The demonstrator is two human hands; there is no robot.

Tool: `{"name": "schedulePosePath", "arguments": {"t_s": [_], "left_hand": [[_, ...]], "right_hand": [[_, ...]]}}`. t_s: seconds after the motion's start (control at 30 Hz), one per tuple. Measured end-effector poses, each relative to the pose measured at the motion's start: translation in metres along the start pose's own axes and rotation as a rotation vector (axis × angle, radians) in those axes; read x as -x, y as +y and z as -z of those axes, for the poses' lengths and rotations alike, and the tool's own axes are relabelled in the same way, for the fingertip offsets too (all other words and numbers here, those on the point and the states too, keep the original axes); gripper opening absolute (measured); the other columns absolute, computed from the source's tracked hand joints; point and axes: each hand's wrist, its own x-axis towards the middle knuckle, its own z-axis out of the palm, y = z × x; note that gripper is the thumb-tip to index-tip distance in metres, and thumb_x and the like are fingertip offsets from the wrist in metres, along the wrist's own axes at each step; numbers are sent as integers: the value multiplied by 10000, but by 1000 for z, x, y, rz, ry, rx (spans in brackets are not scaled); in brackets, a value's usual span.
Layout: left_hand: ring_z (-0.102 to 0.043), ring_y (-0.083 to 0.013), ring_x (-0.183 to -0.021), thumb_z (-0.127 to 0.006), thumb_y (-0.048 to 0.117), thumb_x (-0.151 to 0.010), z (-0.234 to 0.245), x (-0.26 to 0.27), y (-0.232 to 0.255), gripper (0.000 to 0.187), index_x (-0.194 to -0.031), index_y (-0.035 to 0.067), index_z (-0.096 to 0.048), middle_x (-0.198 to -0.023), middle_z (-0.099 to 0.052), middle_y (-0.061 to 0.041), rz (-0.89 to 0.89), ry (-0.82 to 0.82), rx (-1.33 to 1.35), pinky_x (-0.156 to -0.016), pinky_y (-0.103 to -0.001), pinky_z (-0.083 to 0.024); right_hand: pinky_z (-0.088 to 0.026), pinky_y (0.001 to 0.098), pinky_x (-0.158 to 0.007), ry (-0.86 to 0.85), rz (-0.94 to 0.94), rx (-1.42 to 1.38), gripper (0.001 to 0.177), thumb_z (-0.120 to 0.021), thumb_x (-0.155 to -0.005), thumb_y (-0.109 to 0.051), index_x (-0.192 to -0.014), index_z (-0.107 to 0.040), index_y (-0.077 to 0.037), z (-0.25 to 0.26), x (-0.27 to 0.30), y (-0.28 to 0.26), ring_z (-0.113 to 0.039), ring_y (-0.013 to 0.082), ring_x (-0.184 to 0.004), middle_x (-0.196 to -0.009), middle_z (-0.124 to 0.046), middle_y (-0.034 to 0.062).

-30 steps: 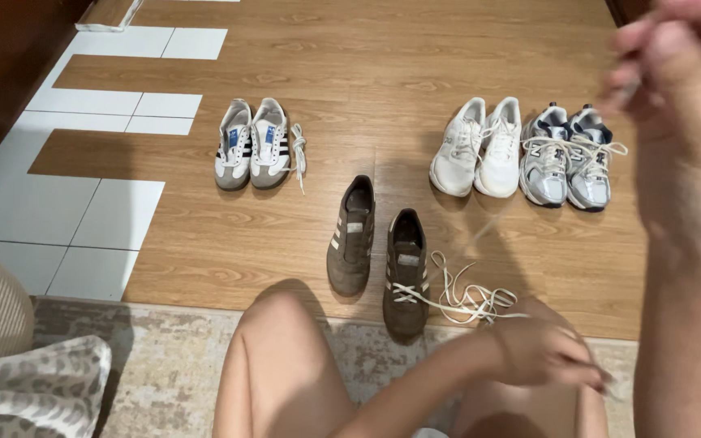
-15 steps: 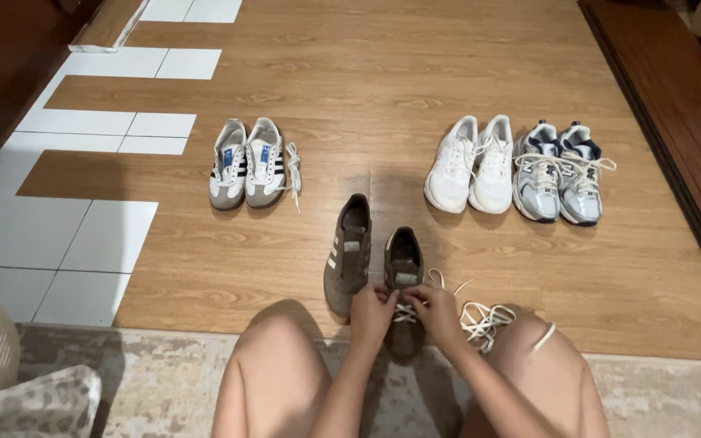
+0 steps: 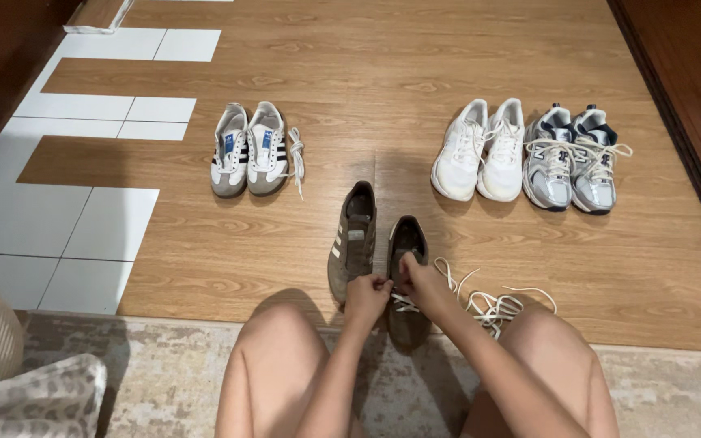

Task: The person sits on the floor and re-laces a pair of brown sneakers using white laces. They thread the laces through the eyelets and pull them tight, working on one shoe at a time.

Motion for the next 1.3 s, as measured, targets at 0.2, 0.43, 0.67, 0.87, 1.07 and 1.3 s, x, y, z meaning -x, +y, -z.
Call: {"name": "schedulePosePath", "arguments": {"t_s": [0.2,0.43,0.67,0.87,1.07,1.3], "left_hand": [[-763,-322,-775,-777,228,-835,4,0,6,247,-942,5,-779,-810,-753,-197,6,-8,-24,-720,-389,-583],[-757,-310,-764,-769,222,-842,5,-1,3,246,-957,5,-775,-808,-753,-198,-19,-11,-17,-712,-391,-580],[-740,-131,-723,-684,285,-962,-22,-14,-48,321,-1019,-14,-785,-813,-783,-60,308,-207,625,-645,-289,-563],[-653,-85,-657,-768,261,-922,-26,-2,-66,304,-1026,-23,-802,-775,-768,-44,245,-128,378,-612,-245,-508],[-648,-116,-614,-728,278,-935,-16,3,-36,297,-963,-9,-800,-695,-738,-62,205,-99,227,-604,-286,-499],[-688,-110,-679,-771,215,-877,-28,-12,-54,238,-937,-11,-814,-746,-737,-57,175,-72,169,-651,-278,-533]], "right_hand": [[-495,498,-622,-57,92,24,334,-745,-788,1,-979,-478,-60,7,-5,-1,-675,418,-779,-758,-685,180],[-507,477,-625,-97,94,14,373,-777,-766,3,-971,-470,-49,3,-14,1,-681,406,-771,-747,-681,173],[-590,363,-653,-194,-70,-144,439,-796,-753,37,-1035,-471,-47,15,-22,13,-757,251,-760,-793,-712,112],[-613,315,-687,-226,-170,-339,385,-762,-812,45,-1048,-473,-45,18,-17,11,-746,170,-796,-837,-696,108],[-621,299,-714,-212,-101,-321,401,-739,-833,24,-1109,-468,-77,17,-12,9,-768,160,-839,-875,-726,101],[-608,348,-718,-383,-3,-238,491,-792,-810,15,-1104,-409,-75,19,-34,16,-749,225,-830,-865,-729,124]]}}
